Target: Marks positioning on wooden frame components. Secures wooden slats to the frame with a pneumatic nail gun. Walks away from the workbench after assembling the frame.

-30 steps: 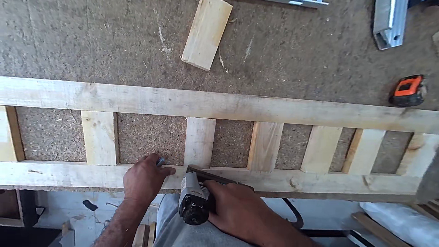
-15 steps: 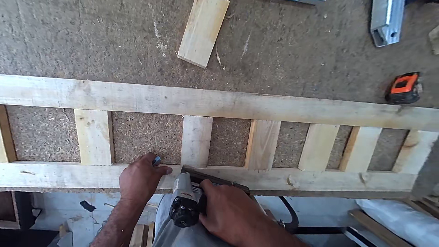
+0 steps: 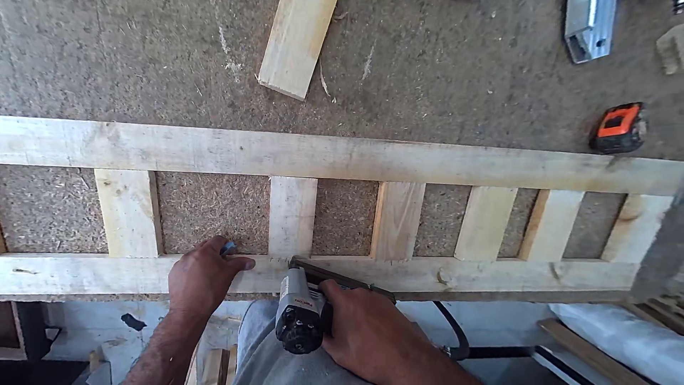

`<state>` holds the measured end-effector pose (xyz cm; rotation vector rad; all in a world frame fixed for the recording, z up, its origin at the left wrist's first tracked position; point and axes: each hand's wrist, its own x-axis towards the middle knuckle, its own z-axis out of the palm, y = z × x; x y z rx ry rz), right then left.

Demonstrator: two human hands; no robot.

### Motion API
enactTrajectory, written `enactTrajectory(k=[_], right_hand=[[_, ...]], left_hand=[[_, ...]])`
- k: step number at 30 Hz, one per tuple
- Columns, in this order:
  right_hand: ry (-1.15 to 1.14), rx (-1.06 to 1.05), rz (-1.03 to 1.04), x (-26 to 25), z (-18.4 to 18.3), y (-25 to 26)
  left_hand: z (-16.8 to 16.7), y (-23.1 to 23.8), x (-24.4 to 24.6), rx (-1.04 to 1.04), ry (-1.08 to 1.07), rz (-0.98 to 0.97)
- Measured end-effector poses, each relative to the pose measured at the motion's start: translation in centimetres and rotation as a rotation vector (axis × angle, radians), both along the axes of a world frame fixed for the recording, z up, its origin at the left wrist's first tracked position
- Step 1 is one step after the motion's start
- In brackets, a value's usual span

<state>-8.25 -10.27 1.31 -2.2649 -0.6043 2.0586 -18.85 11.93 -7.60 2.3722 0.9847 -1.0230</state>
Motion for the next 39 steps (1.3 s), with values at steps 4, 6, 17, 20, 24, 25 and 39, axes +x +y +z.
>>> enactTrajectory(k=[4, 6, 17, 20, 24, 25, 39], right_hand=[[-0.009, 0.0, -0.016, 0.2, 0.0, -1.0], [-0.015, 0.005, -0.023, 0.2, -0.1, -1.5], [-0.009, 0.034, 0.02, 0.8, -0.6, -3.0], [0.003, 0.003, 0.026, 0.9, -0.5, -2.8], [-0.056, -0.034, -0.041, 1.3, 0.8, -3.0], [-0.096, -0.047, -0.06, 2.1, 1.5, -2.7], [-0.284, 0.117, -0.082, 9.6, 1.1, 6.9]], left_hand=[[-0.2, 0.1, -0.3, -0.002, -0.051, 0.014], [-0.3, 0.2, -0.4, 0.002, -0.06, 0.016], [-0.5, 0.2, -0.6, 0.032, -0.073, 0.046], [-0.4, 0.1, -0.5, 0.033, -0.073, 0.065], [-0.1, 0.4, -0.4, -0.025, -0.054, 0.081], [0.1, 0.6, 0.0, -0.044, -0.043, 0.08], [1.9, -0.3, 7.8, -0.291, -0.206, 0.021]])
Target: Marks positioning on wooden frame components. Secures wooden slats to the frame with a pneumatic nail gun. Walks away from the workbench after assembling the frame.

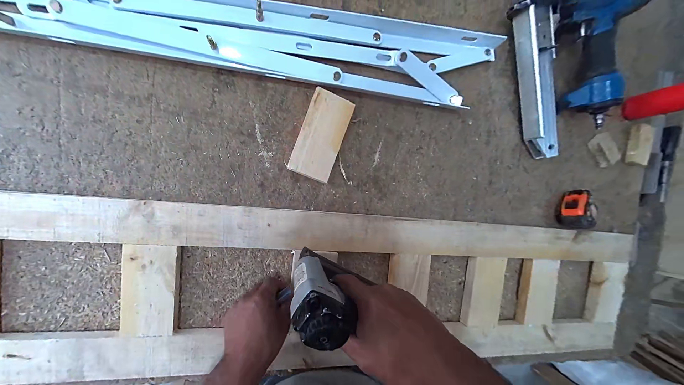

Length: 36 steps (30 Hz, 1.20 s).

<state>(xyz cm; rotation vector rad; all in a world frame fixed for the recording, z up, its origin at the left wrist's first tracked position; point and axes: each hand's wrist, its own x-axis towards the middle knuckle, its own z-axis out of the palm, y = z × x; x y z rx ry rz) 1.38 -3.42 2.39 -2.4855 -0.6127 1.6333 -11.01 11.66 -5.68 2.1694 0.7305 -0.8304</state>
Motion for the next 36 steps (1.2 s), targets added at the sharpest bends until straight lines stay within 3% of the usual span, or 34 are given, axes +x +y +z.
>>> enactTrajectory(k=[5, 17, 36], right_hand=[[0.072, -0.031, 0.035, 1.1, -1.1, 1.0], [0.202, -0.175, -0.011, 2.1, -0.9, 0.7], [0.132, -0.134, -0.105, 1.8, -1.1, -3.2]], left_hand=[[-1.5, -0.1, 2.1, 0.041, 0.024, -0.032], [-3.1, -0.3, 1.3, 0.085, -0.143, -0.001], [-4.0, -0.1, 0.7, 0.078, -0.164, -0.025]])
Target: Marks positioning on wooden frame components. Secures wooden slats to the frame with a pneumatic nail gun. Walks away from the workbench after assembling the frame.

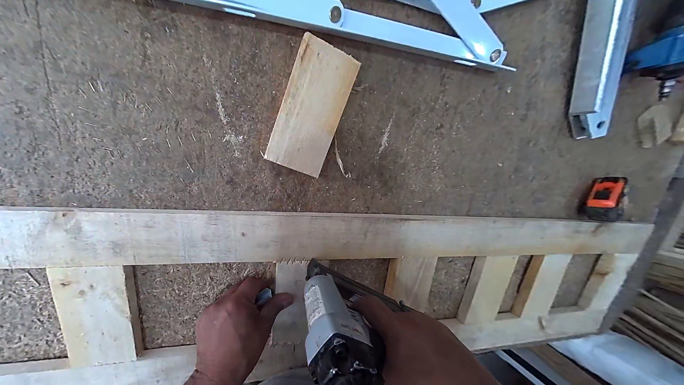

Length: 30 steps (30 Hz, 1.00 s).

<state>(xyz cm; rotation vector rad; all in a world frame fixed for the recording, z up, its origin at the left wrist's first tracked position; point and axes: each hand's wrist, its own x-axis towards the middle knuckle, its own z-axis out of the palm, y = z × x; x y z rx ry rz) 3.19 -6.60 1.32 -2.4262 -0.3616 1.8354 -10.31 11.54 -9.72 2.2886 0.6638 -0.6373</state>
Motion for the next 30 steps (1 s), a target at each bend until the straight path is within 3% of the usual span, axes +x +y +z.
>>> enactTrajectory(k=[26, 30], right_hand=[[-0.049, 0.009, -0.06, 0.1, -0.2, -1.6], [-0.043, -0.009, -0.067, -0.3, 0.6, -0.9]], left_hand=[[0.6, 0.2, 0.6, -0.024, 0.116, 0.031], [1.9, 0.8, 1.5, -0.217, 0.259, 0.105]])
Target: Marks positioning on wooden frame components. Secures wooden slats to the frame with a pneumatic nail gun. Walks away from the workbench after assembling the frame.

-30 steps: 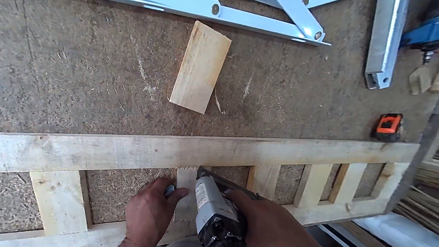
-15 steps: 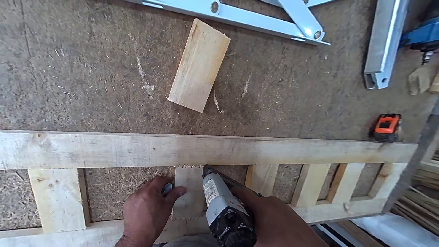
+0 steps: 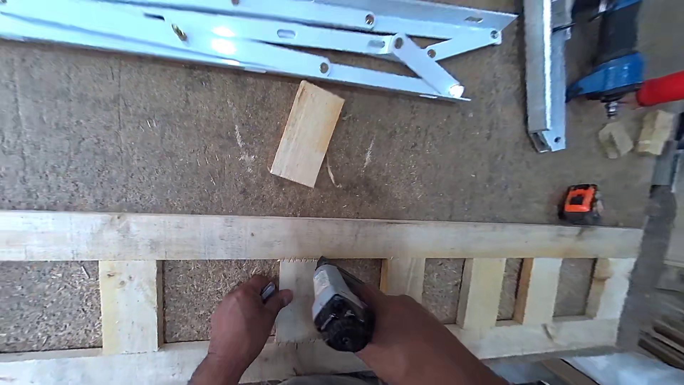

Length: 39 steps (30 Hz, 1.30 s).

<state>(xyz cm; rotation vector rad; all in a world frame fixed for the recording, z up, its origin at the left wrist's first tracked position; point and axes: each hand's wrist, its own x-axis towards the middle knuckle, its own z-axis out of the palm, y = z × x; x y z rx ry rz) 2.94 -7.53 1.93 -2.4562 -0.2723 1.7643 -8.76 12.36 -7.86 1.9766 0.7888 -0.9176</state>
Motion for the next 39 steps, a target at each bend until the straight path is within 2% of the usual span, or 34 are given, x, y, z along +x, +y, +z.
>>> enactTrajectory(k=[3, 5, 7, 9, 12, 16, 19, 21, 24, 26, 28, 30, 32, 34, 37, 39], right_hand=[[-0.073, 0.05, 0.075, -1.9, 1.3, -0.2], [-0.104, 0.082, 0.11, -4.2, 1.7, -0.6], [-0.11, 0.15, 0.133, -5.8, 1.4, -1.4], [-0.166, 0.271, 0.158, -7.2, 0.2, -3.3], [-0.401, 0.452, 0.192, -10.1, -2.6, -6.9], [-0.57, 0.541, 0.238, -12.9, -5.0, -9.1], [-0.581, 0.58, 0.231, -15.0, -6.5, -10.0], [-0.598, 0.552, 0.111, -16.4, -6.4, -11.0], [-0.659, 0.351, -0.26, -18.9, -5.5, -12.3], [-0.681, 0.199, -0.465, -19.8, -5.2, -12.6], [-0.7, 0.187, -0.581, -20.6, -4.4, -12.2], [-0.716, 0.364, -0.616, -21.4, -2.6, -10.4], [-0.571, 0.615, -0.671, -21.6, -0.4, -8.1], [-0.505, 0.797, -0.781, -21.6, 0.7, -5.7], [-0.46, 0.777, -0.926, -21.2, 1.1, -4.8], [-0.51, 0.69, -0.894, -20.5, 1.0, -6.7]], left_hand=[[1.6, 0.2, -0.9, -0.446, -0.035, 0.284], [2.4, -0.6, -2.2, -0.754, 0.033, 0.429], [2.5, -1.5, -2.6, -0.831, 0.046, 0.495], [2.0, -2.1, -2.7, -0.797, -0.012, 0.501], [2.1, -3.2, -3.3, -0.719, 0.009, 0.401], [3.2, -4.4, -4.4, -0.33, -0.022, 0.25], [3.8, -3.5, -5.0, 0.021, -0.106, 0.088], [3.6, -2.7, -5.1, 0.136, -0.131, 0.007], [3.2, -2.1, -5.1, 0.235, -0.102, -0.09], [3.2, -2.0, -5.3, 0.212, -0.154, -0.089], [4.2, -2.7, -5.9, 0.071, -0.266, -0.012], [7.3, -4.7, -6.5, -0.153, -0.364, 0.089], [9.9, -7.0, -7.2, -0.375, -0.454, 0.167], [11.1, -9.4, -7.6, -0.506, -0.52, 0.212], [11.3, -11.5, -7.6, -0.519, -0.539, 0.249], [10.6, -11.5, -7.1, -0.477, -0.552, 0.192]])
